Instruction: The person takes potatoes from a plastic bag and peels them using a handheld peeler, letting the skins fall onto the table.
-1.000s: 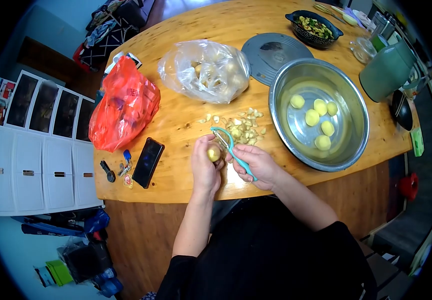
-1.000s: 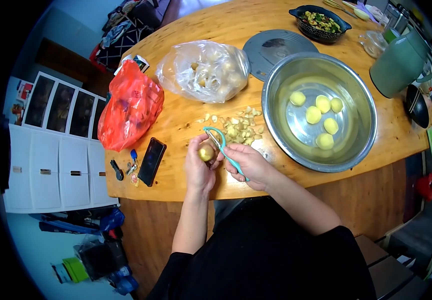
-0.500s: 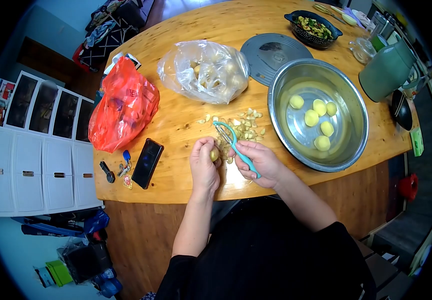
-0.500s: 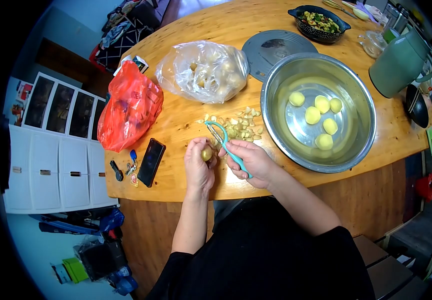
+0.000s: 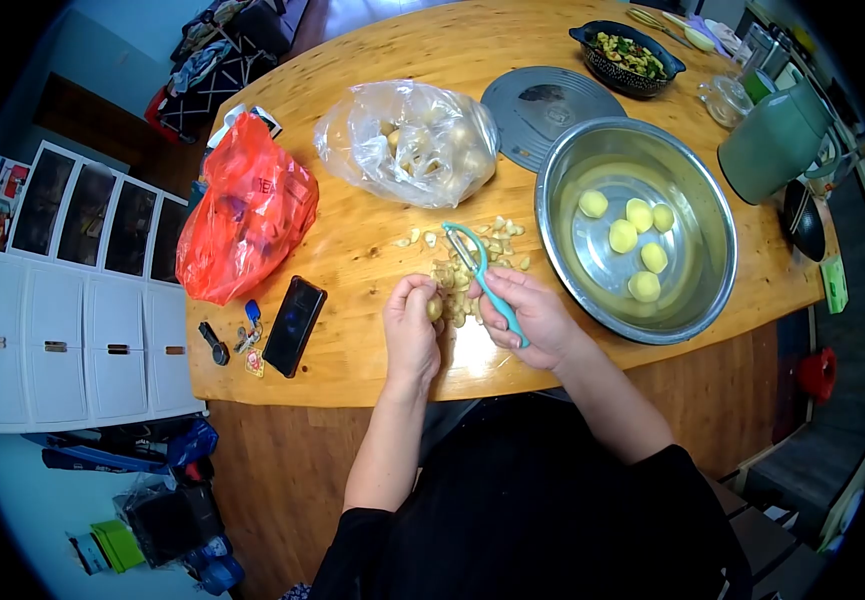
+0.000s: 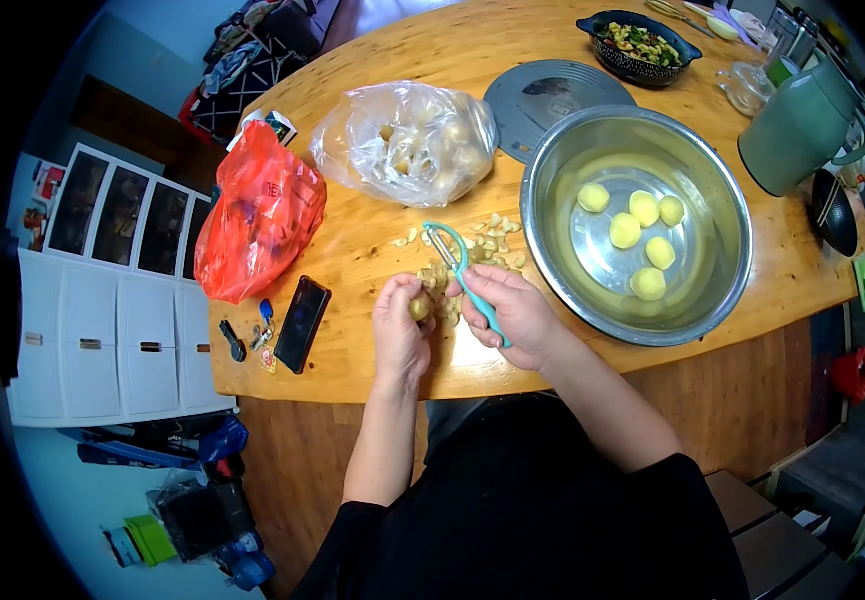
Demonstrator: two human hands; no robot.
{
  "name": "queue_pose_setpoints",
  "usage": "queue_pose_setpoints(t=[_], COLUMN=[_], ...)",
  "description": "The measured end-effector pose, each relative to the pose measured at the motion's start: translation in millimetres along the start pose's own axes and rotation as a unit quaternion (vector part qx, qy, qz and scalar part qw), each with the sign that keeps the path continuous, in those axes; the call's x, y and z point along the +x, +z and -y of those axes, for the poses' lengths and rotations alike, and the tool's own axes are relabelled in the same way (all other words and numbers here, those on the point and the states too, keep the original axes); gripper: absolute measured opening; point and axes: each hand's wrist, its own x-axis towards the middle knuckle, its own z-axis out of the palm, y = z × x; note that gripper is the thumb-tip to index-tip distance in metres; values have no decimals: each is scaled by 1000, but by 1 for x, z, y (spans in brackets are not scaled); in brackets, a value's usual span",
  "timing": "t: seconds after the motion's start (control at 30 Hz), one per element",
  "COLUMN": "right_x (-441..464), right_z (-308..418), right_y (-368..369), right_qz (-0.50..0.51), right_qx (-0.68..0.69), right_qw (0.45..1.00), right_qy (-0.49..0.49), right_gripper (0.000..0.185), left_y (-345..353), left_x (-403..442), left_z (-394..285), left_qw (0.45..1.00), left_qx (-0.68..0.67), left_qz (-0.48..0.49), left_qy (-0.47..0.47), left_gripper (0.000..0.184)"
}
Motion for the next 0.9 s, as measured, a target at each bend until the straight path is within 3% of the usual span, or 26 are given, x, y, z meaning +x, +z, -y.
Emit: queue_pose_setpoints(t=[0.13,0.17,0.23,0.33,0.43,0.53,0.73,0.83,0.9], right_x=[6,5,-1,-7,-12,-12,-12,-12,-11], right_z=[-4,-8,-22,-31,-35,-37,-42,-45,-42], right_y=[-5,-4,2,10,18,18,17,18,18], right_qz=[-72,-104,-156,-146,-120,-110,-101,-101,-104], right_qx=[-256,-409,-662,-673,-692,-704,-734,-740,-736], right_qw=[962,894,662,668,643,620,586,574,574], right_qy=[-60,-151,-314,-284,-305,-329,-328,-336,-343], right_gripper=[24,23,20,18,17,16,16,15,15], left_y=[2,3,4,-4,-1,4,-2,14,6], left_x=[-1,-1,0,6,7,4,5,-4,-2], left_z=[-8,-8,-7,3,8,6,18,13,20], left_qw=[999,999,995,994,985,988,991,994,996], left_qx=[5,-23,-79,-82,-148,-131,-131,-97,-74], left_qz=[-5,-2,3,21,-17,-23,-1,-59,-44], left_qy=[-40,-49,-68,-67,-90,-79,-27,-7,17], left_gripper=[29,31,35,40,31,31,38,37,36])
